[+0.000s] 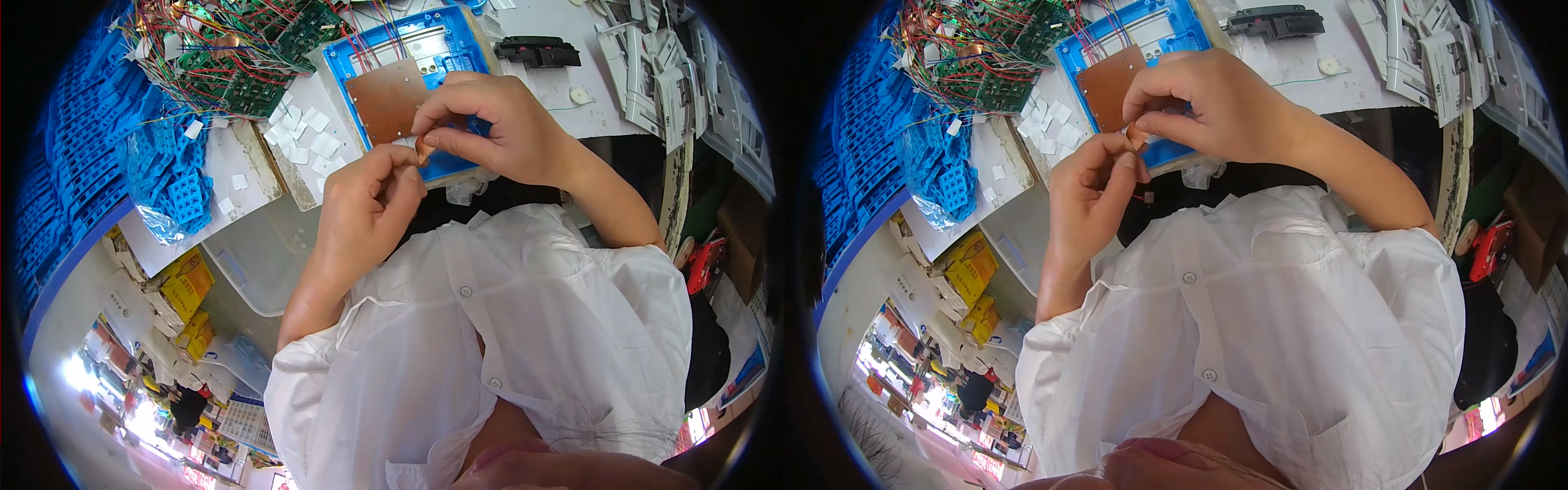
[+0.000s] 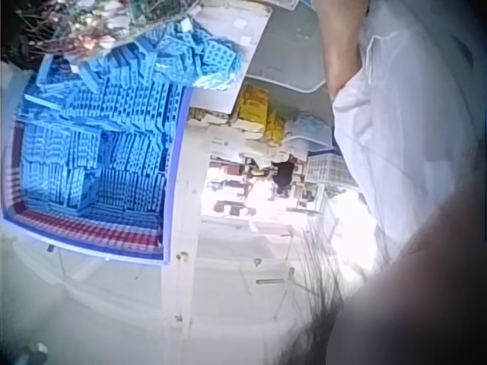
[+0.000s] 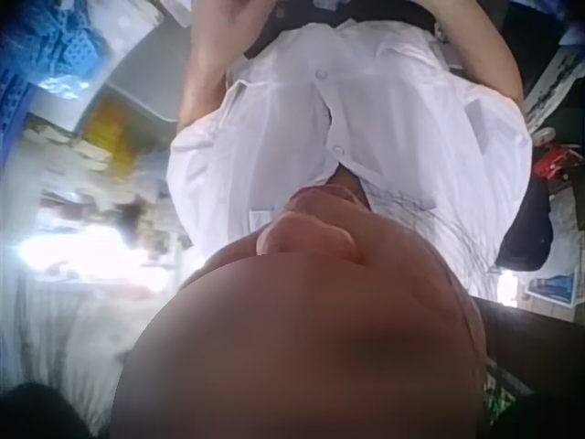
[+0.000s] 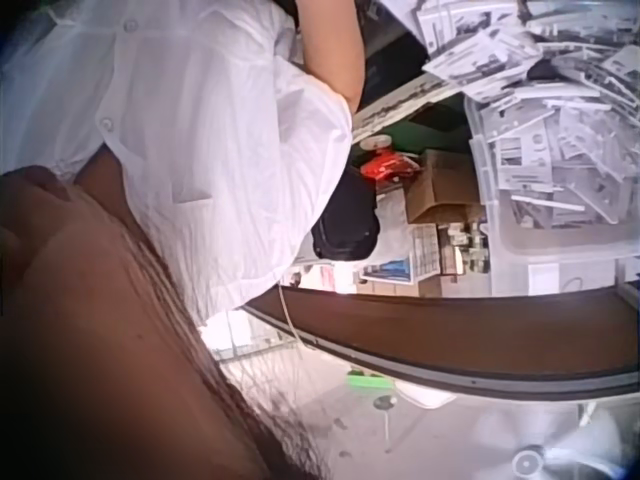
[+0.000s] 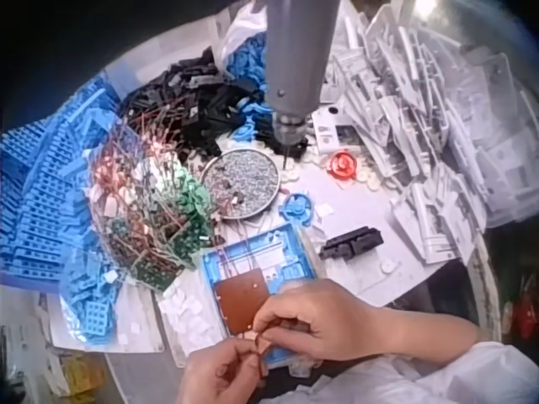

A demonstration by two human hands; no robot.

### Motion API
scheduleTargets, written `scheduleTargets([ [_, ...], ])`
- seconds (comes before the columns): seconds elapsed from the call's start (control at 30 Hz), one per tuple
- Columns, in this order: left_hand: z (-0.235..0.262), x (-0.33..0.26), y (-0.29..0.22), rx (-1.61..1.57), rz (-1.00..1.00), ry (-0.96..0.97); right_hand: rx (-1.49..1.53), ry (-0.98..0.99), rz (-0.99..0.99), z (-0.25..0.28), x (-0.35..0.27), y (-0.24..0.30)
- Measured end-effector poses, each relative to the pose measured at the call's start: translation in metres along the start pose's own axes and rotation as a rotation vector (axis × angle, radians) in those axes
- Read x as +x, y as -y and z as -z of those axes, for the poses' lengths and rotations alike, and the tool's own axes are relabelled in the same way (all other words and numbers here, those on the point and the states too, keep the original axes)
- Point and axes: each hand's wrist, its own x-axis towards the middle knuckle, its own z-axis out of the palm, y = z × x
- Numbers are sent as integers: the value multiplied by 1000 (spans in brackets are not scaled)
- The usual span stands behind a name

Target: Assemble electronic components into a blue plastic frame using a powered tool.

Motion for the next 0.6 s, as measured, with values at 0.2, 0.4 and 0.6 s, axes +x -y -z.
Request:
scheduleTargets([
  [0.2,-6,2,3,2,-58,-84,-5,-11,-10,-1,0,1],
  [0.4,-1,0,1,77,-8,-13,-16,15,-18,-1,1,2],
  [0.6,-7,2,7,22,-68,-109,-6,-1,-16,-3,2,1],
])
